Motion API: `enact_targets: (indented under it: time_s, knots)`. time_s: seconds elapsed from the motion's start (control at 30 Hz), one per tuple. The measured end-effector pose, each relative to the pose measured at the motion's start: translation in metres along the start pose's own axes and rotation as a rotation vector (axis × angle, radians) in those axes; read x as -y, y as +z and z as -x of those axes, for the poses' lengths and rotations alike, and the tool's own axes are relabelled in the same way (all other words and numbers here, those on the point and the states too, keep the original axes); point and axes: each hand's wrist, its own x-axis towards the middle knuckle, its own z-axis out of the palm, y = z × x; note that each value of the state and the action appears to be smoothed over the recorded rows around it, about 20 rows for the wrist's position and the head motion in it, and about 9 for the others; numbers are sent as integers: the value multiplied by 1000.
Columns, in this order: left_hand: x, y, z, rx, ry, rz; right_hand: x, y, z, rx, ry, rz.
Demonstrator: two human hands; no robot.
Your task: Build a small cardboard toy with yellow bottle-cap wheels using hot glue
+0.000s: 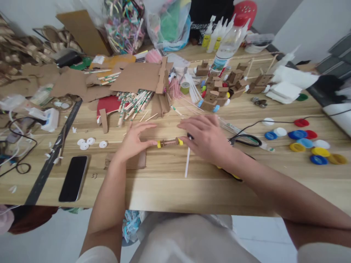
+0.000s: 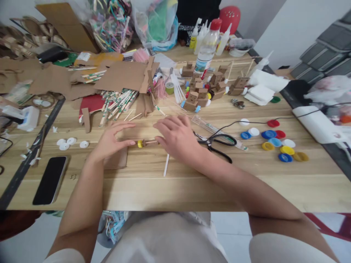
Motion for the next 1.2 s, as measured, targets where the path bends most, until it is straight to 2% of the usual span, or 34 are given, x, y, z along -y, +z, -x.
enact_targets:
  time_s: [0.13, 0.27, 0.33, 0.5, 0.63, 0.8, 0.97, 1.2]
  knots:
    - [-3, 6, 0, 5, -2, -25, -18, -31, 39, -160, 167, 17]
    - [-15, 20, 2, 45, 32, -152, -33, -40, 79, -317, 229, 72]
    - [-17, 26, 3, 27, 62, -204, -35, -41, 98, -299, 243, 79]
    - [-13, 32, 3, -5, 111, -251, -21, -31, 129, -120, 288, 87]
    - [-13, 32, 2, -6, 122, -265, -5, -15, 138, -3, 311, 184]
    - [-18, 32, 2, -27, 105, -277, 3, -2, 140, 0, 311, 270]
    - [-20, 30, 2, -39, 109, -278, 8, -4, 141, 3, 320, 278]
    - [-14, 32, 3, -85, 139, -312, 10, -13, 144, -60, 335, 272]
